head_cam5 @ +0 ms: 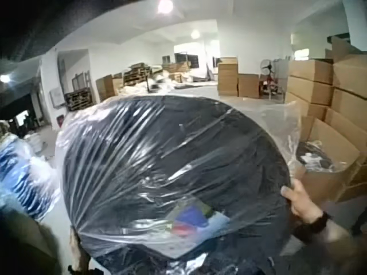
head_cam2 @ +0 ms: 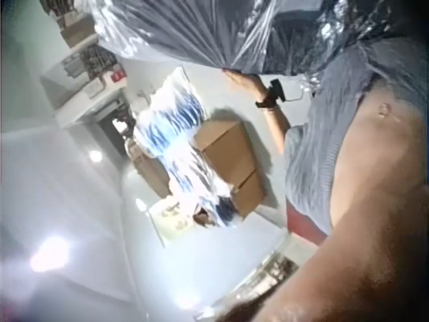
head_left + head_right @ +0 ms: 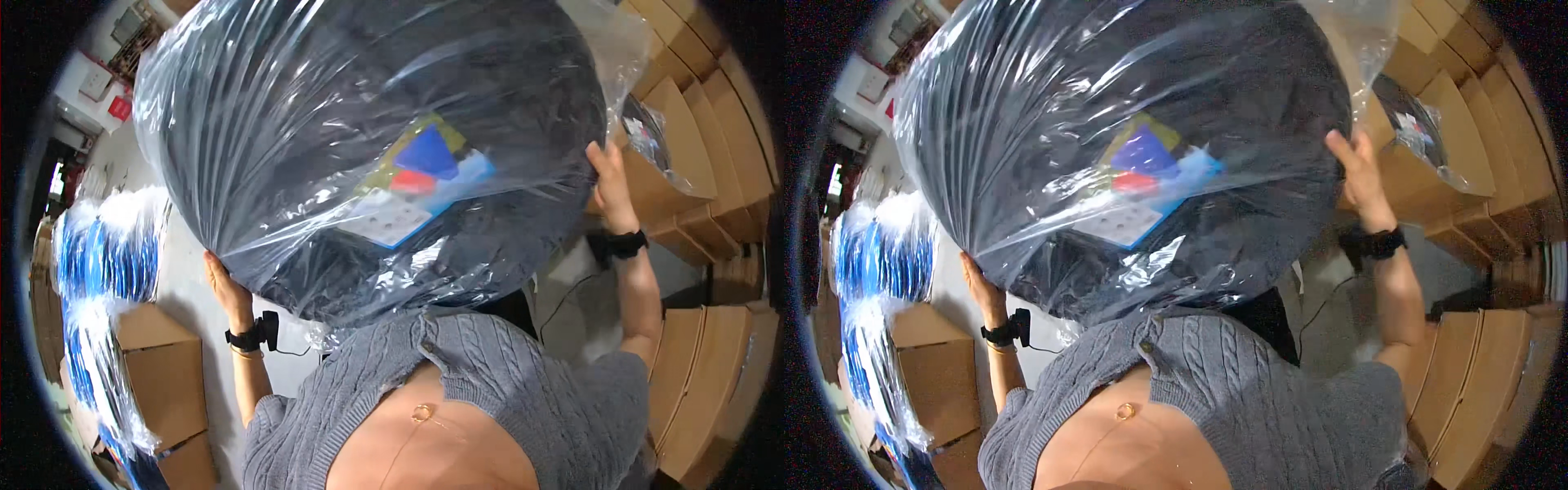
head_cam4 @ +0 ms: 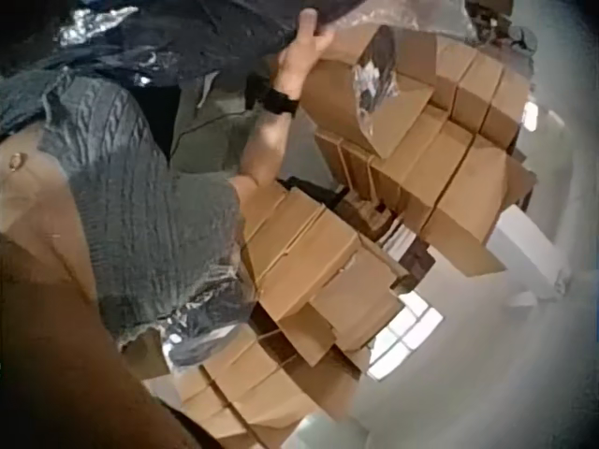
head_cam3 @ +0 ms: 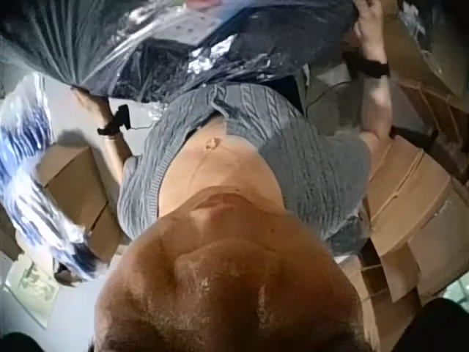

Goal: Unpack round items from a large white sack and inspect their labels.

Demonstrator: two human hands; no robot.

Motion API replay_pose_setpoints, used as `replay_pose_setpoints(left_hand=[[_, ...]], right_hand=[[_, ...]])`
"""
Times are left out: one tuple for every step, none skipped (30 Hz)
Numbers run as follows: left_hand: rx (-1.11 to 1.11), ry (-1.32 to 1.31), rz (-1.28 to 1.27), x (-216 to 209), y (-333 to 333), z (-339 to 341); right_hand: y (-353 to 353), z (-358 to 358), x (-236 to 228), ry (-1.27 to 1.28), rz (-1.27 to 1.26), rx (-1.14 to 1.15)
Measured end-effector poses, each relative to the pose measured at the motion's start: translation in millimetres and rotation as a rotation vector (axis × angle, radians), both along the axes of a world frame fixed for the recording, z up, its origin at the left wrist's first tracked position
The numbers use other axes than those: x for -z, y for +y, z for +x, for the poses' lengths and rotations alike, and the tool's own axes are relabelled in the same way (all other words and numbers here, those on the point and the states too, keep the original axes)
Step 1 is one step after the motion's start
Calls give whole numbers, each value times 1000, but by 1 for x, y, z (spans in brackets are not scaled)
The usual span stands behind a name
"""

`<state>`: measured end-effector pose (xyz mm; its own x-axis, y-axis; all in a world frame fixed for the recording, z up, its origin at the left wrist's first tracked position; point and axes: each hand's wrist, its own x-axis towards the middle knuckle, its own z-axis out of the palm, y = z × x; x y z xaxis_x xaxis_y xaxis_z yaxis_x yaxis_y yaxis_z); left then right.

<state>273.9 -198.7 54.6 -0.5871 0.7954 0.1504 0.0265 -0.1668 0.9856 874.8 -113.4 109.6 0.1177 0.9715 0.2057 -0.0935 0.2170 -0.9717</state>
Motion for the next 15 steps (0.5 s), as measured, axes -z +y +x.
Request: replay_pose_setpoints(left_hand=[[51, 81, 45, 5, 2, 1], [-24, 213, 34, 12, 3, 5], [19, 145, 13, 17, 5, 7], [22, -18, -5, 23, 6, 10], [-29, -202, -5, 29, 6, 14], [20, 27, -6, 32, 9, 14], [58, 84, 27, 36, 10, 17], [33, 80, -45, 37, 13, 17], [3, 67, -94, 36, 16, 19], [102, -77, -17, 34, 20, 20], [54, -105, -68, 30, 24, 21], [89, 35, -56, 25, 28, 23], [139, 176, 4, 19, 33, 24], [149, -117, 15, 13, 39, 28], [144, -77, 33, 4, 45, 29]], right_hand=[[-5, -1, 9, 124, 18, -42], [-11, -3, 14, 100, -17, -44], [-17, -6, 17, 112, -37, -41], [-21, -9, 17, 127, -103, 32], [-24, -13, 16, 123, -55, -40], [-27, -18, 16, 118, 2, 8], [-27, -21, 16, 78, 41, -24], [-27, -24, 17, 92, 89, 38], [-27, -25, 18, 100, 85, 102], [-25, -25, 19, 76, 122, 149], [-24, -23, 19, 60, 188, 196], [-22, -20, 17, 55, 178, 210], [-20, -16, 12, -10, 201, 257], [-17, -12, 4, -78, 198, 325], [-16, -7, -8, -77, 234, 321]])
